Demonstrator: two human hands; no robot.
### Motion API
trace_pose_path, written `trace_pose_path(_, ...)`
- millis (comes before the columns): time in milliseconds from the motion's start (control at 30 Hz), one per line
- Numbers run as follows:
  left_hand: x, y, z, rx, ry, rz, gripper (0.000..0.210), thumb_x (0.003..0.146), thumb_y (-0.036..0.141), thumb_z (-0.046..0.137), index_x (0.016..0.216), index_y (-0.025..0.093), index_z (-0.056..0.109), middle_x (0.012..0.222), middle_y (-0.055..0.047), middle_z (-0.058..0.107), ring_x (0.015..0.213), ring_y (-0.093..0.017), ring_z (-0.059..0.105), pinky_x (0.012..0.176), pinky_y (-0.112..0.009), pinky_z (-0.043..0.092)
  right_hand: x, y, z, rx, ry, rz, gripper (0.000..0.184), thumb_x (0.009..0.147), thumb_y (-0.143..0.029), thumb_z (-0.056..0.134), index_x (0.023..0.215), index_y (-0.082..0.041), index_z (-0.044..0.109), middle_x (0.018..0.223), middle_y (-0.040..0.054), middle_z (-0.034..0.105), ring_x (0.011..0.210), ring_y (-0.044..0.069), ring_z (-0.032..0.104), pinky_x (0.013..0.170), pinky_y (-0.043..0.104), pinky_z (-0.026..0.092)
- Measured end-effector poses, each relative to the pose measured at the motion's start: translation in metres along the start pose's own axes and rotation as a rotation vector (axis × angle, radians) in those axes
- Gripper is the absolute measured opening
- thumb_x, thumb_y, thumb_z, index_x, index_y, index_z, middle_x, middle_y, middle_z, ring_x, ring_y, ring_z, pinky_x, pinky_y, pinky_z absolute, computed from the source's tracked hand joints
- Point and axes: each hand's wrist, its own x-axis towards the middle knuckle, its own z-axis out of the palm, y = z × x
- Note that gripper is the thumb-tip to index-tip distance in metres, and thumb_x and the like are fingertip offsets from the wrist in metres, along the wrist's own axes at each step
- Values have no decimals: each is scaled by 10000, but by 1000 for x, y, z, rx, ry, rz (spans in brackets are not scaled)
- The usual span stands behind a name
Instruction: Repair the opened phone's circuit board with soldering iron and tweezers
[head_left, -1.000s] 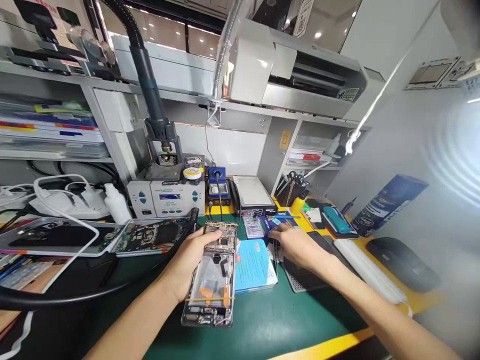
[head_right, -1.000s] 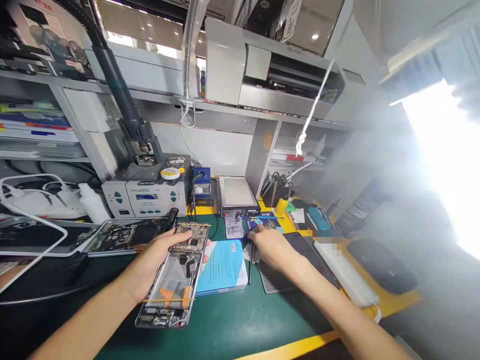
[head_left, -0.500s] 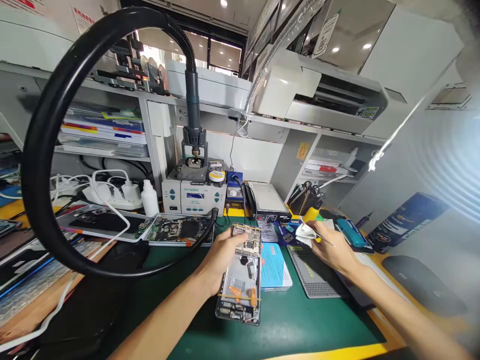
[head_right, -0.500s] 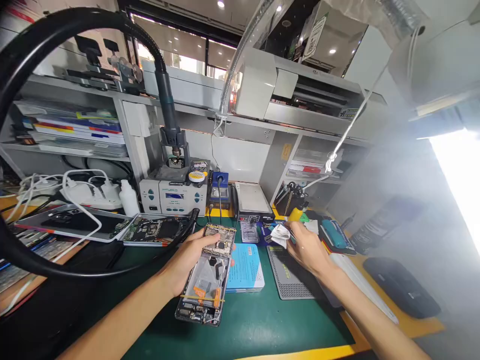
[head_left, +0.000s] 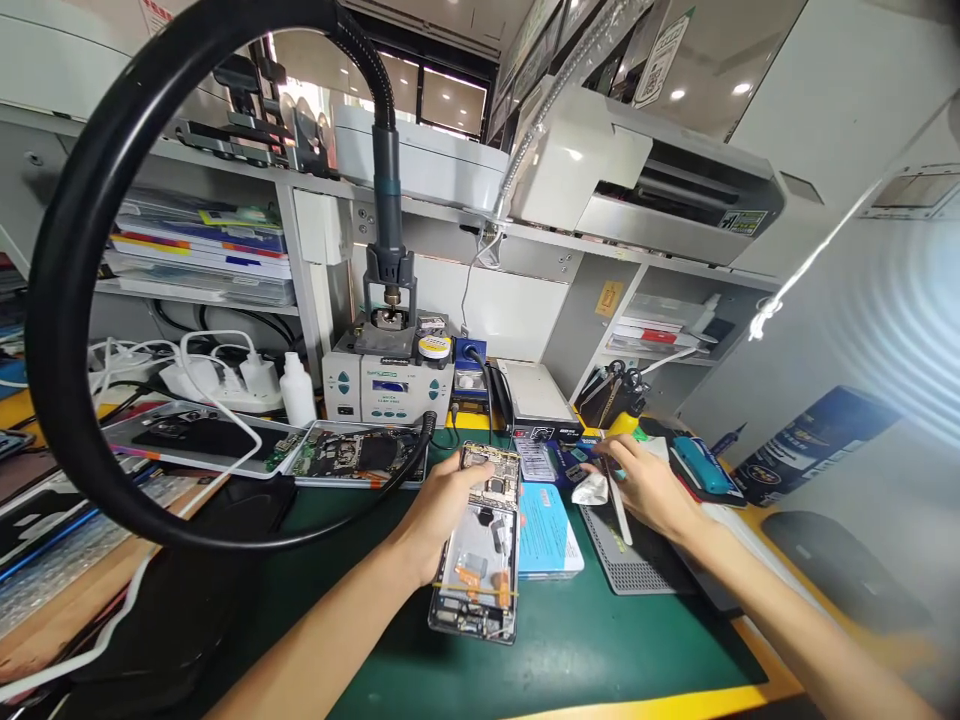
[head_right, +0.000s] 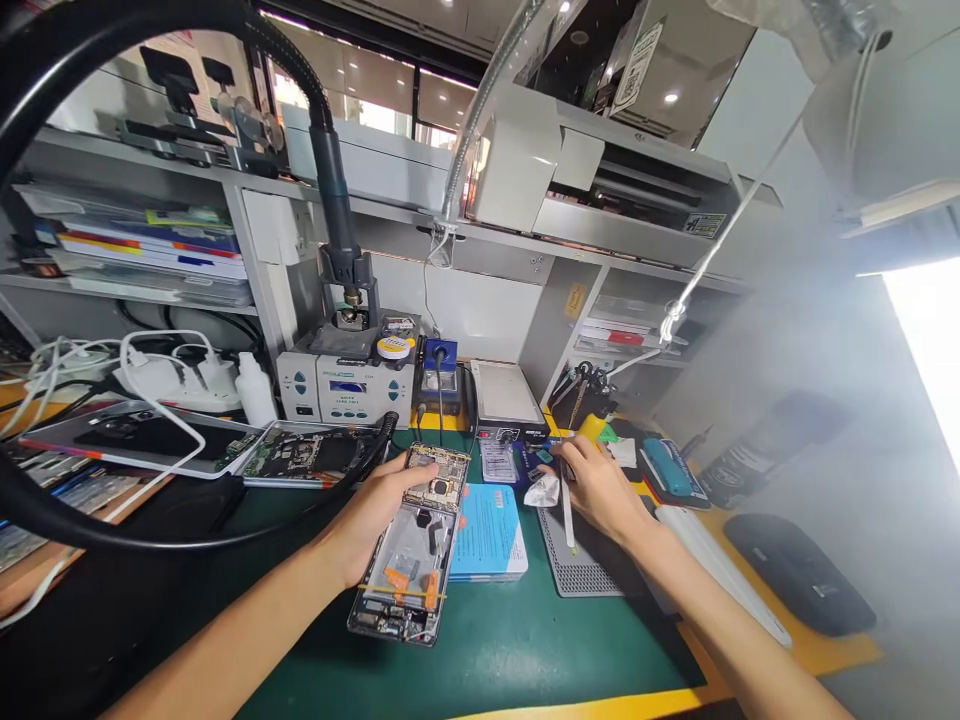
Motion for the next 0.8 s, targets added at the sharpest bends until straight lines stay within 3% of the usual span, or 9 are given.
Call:
trace_pose_path(200, 1, -1, 1, 19, -1, -6, 327, 1017, 383, 602, 1253, 157, 599, 978, -45, 701, 730, -148, 691, 632, -302, 605, -9, 1, 0, 58, -173, -7, 372, 903, -68, 457, 1167, -179, 695, 1137, 136, 692, 1014, 279, 687, 877, 407, 561)
trace_pose_path(300, 0, 1, 2, 20, 6, -11, 322, 1018, 382, 602, 1249, 158, 603, 963, -41, 700, 720, -145, 688, 628, -299, 603, -14, 3, -6, 101, -202, 56, 418, 859, -58, 469, 1175, -153, 726, 1205, 172, 677, 1088, 310, 676, 965, 461, 538)
trace_pose_path(433, -2, 1, 3, 17, 18, -19, 324, 1015, 383, 607, 1244, 154, 606, 940, -37, 703, 707, -145, 689, 625, -301, 603, -16, -4, -14, 221, -221, 156, 319, 888, -209, 570, 1142, -154, 755, 1220, 169, 694, 1138, 335, 665, 1042, 512, 499)
trace_pose_path(567, -2, 1, 3, 6, 21, -11, 306, 1008, 382, 617, 1208, 150, 621, 906, -29, 710, 687, -144, 692, 626, -302, 602, -14, -16, -16, 433, -269, 187, 234, 847, -384, 710, 965, -196, 784, 1101, 118, 747, 1052, 308, 688, 1001, 468, 524)
trace_pose_path(700, -1, 1, 3, -9, 23, -4, 290, 1001, 367, 624, 1195, 151, 625, 894, -26, 712, 662, -138, 685, 607, -292, 594, -11, -19, -17, 675, -244, 332, 423, 967, -553, 544, 974, -170, 722, 882, 92, 753, 842, 259, 717, 786, 425, 598)
trace_pose_path(800, -2, 4, 3, -17, 30, -1, 290, 1000, 347, 627, 1215, 153, 618, 912, -30, 713, 666, -139, 686, 601, -289, 594, -10, -18, -18, 850, -222, 444, 497, 941, -631, 559, 960, -153, 693, 833, 83, 740, 784, 242, 735, 683, 376, 609)
